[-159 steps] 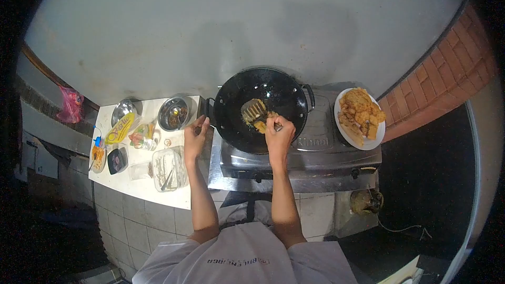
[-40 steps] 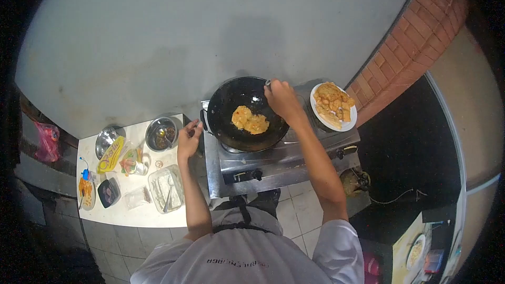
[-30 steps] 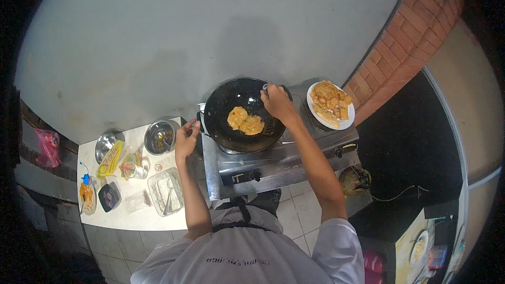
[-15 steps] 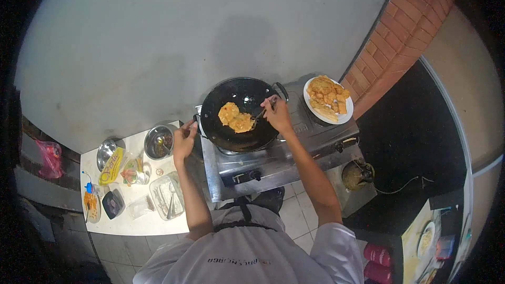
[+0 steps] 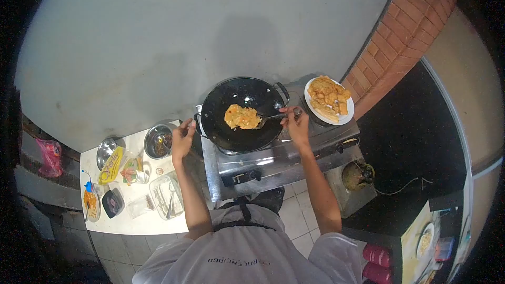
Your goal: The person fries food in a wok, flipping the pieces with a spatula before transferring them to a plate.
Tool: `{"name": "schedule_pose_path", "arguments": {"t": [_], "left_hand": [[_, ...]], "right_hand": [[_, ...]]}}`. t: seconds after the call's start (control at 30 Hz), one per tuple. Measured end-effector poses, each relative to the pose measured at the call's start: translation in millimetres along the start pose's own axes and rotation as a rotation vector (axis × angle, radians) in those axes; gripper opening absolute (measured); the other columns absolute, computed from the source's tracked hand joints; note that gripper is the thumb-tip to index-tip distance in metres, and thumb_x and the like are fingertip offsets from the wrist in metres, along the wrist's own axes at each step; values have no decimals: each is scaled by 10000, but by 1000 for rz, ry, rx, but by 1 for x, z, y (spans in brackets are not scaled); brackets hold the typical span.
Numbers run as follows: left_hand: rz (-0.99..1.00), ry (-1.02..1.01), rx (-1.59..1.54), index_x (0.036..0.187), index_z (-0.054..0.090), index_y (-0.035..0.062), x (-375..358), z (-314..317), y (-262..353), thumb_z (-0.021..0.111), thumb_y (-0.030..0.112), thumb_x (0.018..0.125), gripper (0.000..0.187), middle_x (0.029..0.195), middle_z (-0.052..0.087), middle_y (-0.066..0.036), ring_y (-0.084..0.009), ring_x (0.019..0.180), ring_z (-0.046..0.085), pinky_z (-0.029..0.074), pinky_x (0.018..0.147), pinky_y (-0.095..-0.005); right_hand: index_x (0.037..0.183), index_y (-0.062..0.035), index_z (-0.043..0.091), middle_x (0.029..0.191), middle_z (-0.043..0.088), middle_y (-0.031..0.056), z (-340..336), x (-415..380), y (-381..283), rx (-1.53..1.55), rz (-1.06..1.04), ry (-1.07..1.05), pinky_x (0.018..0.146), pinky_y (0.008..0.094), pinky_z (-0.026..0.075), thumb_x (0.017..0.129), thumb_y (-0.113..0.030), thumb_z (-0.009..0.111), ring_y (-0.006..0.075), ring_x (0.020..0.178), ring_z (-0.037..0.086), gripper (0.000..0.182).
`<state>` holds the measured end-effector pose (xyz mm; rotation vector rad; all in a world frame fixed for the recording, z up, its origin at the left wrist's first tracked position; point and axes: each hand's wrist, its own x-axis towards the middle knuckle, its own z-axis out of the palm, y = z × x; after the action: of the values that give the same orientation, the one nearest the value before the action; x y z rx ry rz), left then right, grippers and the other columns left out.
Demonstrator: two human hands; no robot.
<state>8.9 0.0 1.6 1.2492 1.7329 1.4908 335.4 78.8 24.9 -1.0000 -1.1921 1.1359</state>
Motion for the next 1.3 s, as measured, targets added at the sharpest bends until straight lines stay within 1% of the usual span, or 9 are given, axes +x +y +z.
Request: {"name": "schedule_pose_path", "arguments": {"t": [0.43,0.7,0.73,0.77,0.8,0.87,0.93,1.23,1.3], "left_hand": [[-22,-37,41,1127,576,-45,0,4,1,622,295,842,446,655,520,-10,-65,553,409,347,499,-230],[-24,-25,22,1130,578,-38,-5,0,4,621,306,842,450,659,519,-8,-61,547,405,334,492,-228],[-54,-58,49,1147,559,-51,-6,-3,9,600,313,859,466,772,579,-77,-108,687,487,385,640,-258],[-84,-91,74,1164,539,-64,-8,-4,11,578,320,876,482,885,638,-146,-155,828,568,437,788,-287],[-85,-85,73,1164,539,-64,-9,-4,12,578,320,876,482,885,638,-146,-155,828,568,437,788,-287],[-37,-14,-4,1135,576,-34,-12,-4,11,625,281,843,432,664,520,-5,-62,555,411,344,500,-227],[-35,2,1,1135,574,-37,-13,-6,10,625,276,843,431,664,519,-5,-65,560,414,350,506,-227],[-44,41,4,1138,557,-65,-21,-19,23,613,260,854,435,678,532,-16,-70,591,434,385,543,-231],[-144,-29,10,1177,535,-44,-22,-22,27,577,315,878,469,1032,619,-206,-222,966,581,433,858,-319]], "right_hand": [[910,11,499,907,629,122,4,0,-3,14,-23,21,460,210,393,941,-181,469,76,552,516,197],[799,24,538,678,625,78,65,28,-9,-263,-147,52,462,229,425,906,-143,504,88,473,541,202],[789,50,533,661,619,144,77,32,-18,-348,-146,53,483,296,445,885,-137,523,196,499,589,210],[789,50,533,661,619,144,86,41,-17,-349,-149,47,483,296,445,885,-137,523,196,499,589,210],[787,59,530,674,609,185,93,52,-13,-454,-226,15,509,341,453,871,-135,532,278,538,594,212],[784,68,526,687,599,226,112,67,-18,-558,-307,-24,536,385,461,857,-134,540,361,578,600,215],[795,80,523,733,572,282,134,75,-35,-668,-370,-90,622,463,452,842,-141,547,454,702,563,227],[851,58,568,797,601,264,195,99,-63,-840,-413,-244,722,470,468,858,-203,547,450,804,572,262],[852,60,570,800,601,267,198,101,-70,-852,-407,-237,724,469,470,858,-206,547,449,802,574,268]]}}
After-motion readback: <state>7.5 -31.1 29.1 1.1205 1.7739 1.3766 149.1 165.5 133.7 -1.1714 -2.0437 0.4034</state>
